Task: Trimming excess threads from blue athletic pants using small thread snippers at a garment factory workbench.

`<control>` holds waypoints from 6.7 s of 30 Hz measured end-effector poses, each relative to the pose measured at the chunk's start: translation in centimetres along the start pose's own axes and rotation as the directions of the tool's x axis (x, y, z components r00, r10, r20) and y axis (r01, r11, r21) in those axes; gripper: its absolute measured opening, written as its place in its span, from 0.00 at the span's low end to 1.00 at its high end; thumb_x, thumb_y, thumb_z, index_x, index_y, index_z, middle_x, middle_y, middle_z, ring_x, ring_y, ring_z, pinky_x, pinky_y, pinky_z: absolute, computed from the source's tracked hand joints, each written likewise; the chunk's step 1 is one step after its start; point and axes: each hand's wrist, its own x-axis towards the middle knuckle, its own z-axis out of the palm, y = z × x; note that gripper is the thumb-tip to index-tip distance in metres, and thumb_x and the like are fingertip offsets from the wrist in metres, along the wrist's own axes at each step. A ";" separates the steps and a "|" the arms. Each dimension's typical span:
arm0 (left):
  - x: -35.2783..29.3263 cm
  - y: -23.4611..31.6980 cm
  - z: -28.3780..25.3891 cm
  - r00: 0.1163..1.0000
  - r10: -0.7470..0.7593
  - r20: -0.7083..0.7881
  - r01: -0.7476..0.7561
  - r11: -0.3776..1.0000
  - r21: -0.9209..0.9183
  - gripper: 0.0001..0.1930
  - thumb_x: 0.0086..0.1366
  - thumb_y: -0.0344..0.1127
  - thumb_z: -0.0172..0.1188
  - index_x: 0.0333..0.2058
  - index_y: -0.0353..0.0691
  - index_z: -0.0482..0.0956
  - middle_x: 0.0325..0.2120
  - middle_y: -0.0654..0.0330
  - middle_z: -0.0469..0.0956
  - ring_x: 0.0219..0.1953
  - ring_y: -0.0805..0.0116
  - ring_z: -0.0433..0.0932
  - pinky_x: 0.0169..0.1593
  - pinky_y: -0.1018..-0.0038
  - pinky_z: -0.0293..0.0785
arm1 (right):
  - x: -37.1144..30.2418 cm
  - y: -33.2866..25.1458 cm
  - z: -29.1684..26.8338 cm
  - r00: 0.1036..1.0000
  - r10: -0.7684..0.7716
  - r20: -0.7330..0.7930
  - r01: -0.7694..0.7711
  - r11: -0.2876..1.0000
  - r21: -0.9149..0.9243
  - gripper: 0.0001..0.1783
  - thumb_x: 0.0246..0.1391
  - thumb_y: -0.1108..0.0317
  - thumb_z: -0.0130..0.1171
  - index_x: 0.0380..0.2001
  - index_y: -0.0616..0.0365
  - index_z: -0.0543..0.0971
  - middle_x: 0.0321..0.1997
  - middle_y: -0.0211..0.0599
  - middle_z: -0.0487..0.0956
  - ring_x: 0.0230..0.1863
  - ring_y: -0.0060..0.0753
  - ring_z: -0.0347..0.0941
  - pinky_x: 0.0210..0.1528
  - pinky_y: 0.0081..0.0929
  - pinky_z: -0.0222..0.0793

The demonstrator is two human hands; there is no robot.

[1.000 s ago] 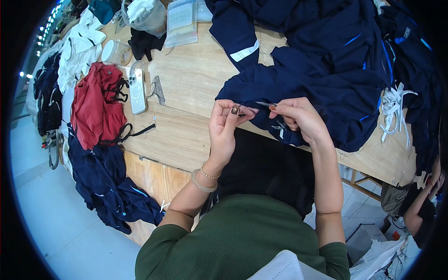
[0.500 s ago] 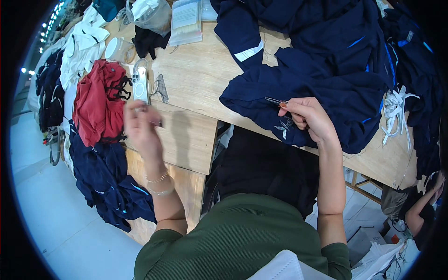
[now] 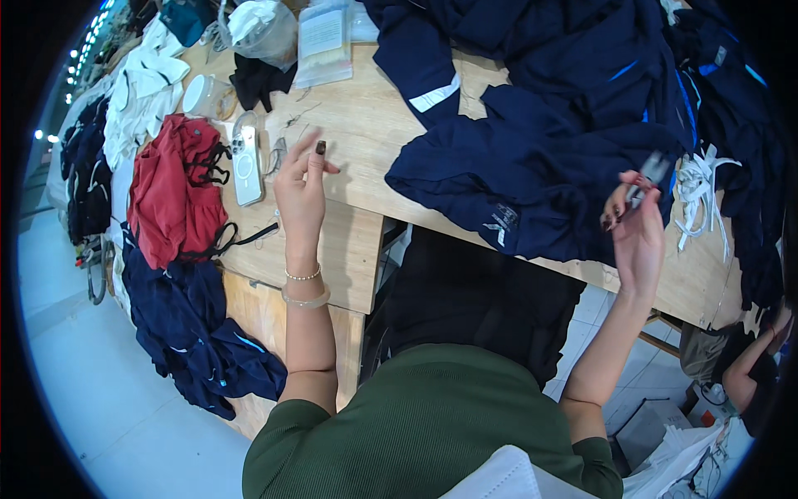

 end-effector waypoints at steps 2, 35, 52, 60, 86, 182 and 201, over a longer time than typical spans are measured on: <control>-0.1 0.9 1.0 0.992 -0.080 0.099 0.101 0.969 -0.226 0.10 0.66 0.29 0.52 0.37 0.32 0.81 0.45 0.53 0.78 0.48 0.64 0.76 0.52 0.73 0.68 | -1.2 -0.9 -2.8 0.989 -0.088 -0.115 0.093 0.995 0.040 0.21 0.65 0.50 0.42 0.46 0.58 0.68 0.29 0.27 0.60 0.32 0.22 0.57 0.36 0.23 0.57; 1.9 0.9 7.9 0.730 -0.239 0.641 0.626 -0.143 -0.767 0.10 0.67 0.35 0.53 0.42 0.38 0.76 0.38 0.56 0.80 0.40 0.65 0.79 0.49 0.70 0.75 | -0.1 4.2 -11.5 0.960 0.183 -0.212 -0.068 0.887 0.458 0.08 0.59 0.68 0.54 0.39 0.59 0.77 0.41 0.33 0.80 0.43 0.28 0.77 0.50 0.28 0.72; 1.5 -0.8 7.3 0.686 -0.160 0.709 0.522 -0.571 -0.634 0.16 0.64 0.42 0.54 0.40 0.33 0.70 0.38 0.54 0.77 0.41 0.64 0.73 0.47 0.70 0.66 | 0.7 5.0 -16.6 0.967 0.215 -0.141 -0.044 0.679 0.733 0.12 0.61 0.71 0.47 0.44 0.59 0.78 0.44 0.38 0.81 0.48 0.35 0.76 0.58 0.38 0.69; 1.6 2.1 7.9 0.696 -0.212 0.686 0.494 -0.552 -0.672 0.13 0.66 0.39 0.50 0.41 0.35 0.69 0.44 0.47 0.76 0.47 0.57 0.74 0.51 0.65 0.68 | 0.9 4.5 -16.1 0.877 0.272 -0.396 0.018 0.804 0.594 0.12 0.58 0.71 0.52 0.44 0.56 0.78 0.46 0.31 0.80 0.50 0.31 0.75 0.58 0.35 0.67; 0.2 3.9 7.8 0.918 0.269 -0.291 -0.254 0.963 0.090 0.27 0.40 0.10 0.49 0.43 0.37 0.72 0.40 0.57 0.68 0.29 0.68 0.68 0.32 0.77 0.68 | -1.7 3.5 -12.1 0.369 -0.914 -0.170 -0.046 0.165 -0.985 0.12 0.38 0.82 0.55 0.31 0.61 0.70 0.23 0.31 0.64 0.24 0.25 0.60 0.29 0.21 0.62; -5.1 19.7 9.9 0.677 -0.254 0.691 0.686 -0.123 -0.717 0.05 0.63 0.34 0.58 0.36 0.44 0.81 0.32 0.72 0.80 0.33 0.85 0.75 0.35 0.84 0.67 | -3.7 1.2 4.7 0.700 -0.638 0.322 0.614 0.306 -0.728 0.14 0.35 0.83 0.67 0.28 0.64 0.73 0.21 0.38 0.71 0.21 0.35 0.70 0.22 0.24 0.66; -11.3 12.3 11.7 0.620 -0.441 0.648 0.692 -0.082 -0.718 0.20 0.65 0.25 0.52 0.55 0.33 0.61 0.51 0.55 0.71 0.53 0.64 0.73 0.58 0.64 0.70 | -7.3 2.6 -4.5 0.651 -0.647 -0.397 0.376 0.729 -0.572 0.14 0.59 0.76 0.50 0.47 0.60 0.63 0.37 0.32 0.67 0.37 0.19 0.63 0.43 0.17 0.65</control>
